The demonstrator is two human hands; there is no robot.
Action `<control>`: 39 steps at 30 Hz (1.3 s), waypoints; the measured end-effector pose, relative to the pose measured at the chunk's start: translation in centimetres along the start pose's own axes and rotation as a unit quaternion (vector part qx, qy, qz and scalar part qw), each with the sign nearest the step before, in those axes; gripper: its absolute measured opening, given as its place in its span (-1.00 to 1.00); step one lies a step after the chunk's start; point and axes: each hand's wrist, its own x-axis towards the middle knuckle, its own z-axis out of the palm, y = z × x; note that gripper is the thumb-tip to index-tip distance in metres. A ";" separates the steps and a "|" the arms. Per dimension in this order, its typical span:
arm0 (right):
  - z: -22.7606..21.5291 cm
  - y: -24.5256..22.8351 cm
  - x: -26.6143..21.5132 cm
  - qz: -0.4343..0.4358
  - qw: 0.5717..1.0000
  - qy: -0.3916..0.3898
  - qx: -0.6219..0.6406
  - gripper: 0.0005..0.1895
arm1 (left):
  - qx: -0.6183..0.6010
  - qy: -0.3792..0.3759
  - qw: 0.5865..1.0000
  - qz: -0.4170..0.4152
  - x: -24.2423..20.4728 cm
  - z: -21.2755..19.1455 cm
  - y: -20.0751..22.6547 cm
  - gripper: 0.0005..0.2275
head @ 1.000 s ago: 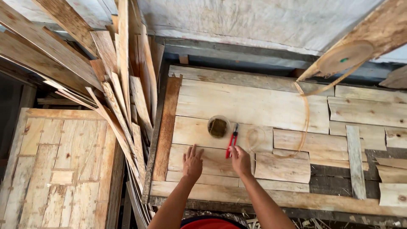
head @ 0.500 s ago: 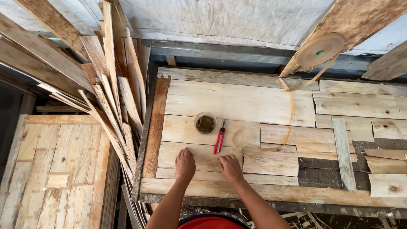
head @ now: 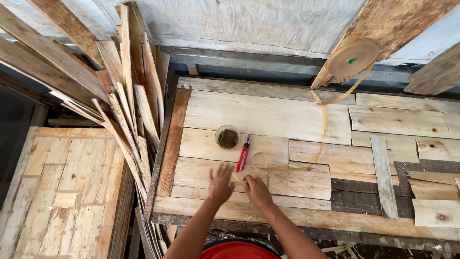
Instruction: Measure, cut, and fit wood veneer strips into a wooden surface pattern.
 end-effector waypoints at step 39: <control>0.1 1.4 0.0 0.080 0.986 0.015 0.145 -0.82 | -0.115 -0.013 0.993 -0.038 -0.9 0.1 4.1 -0.87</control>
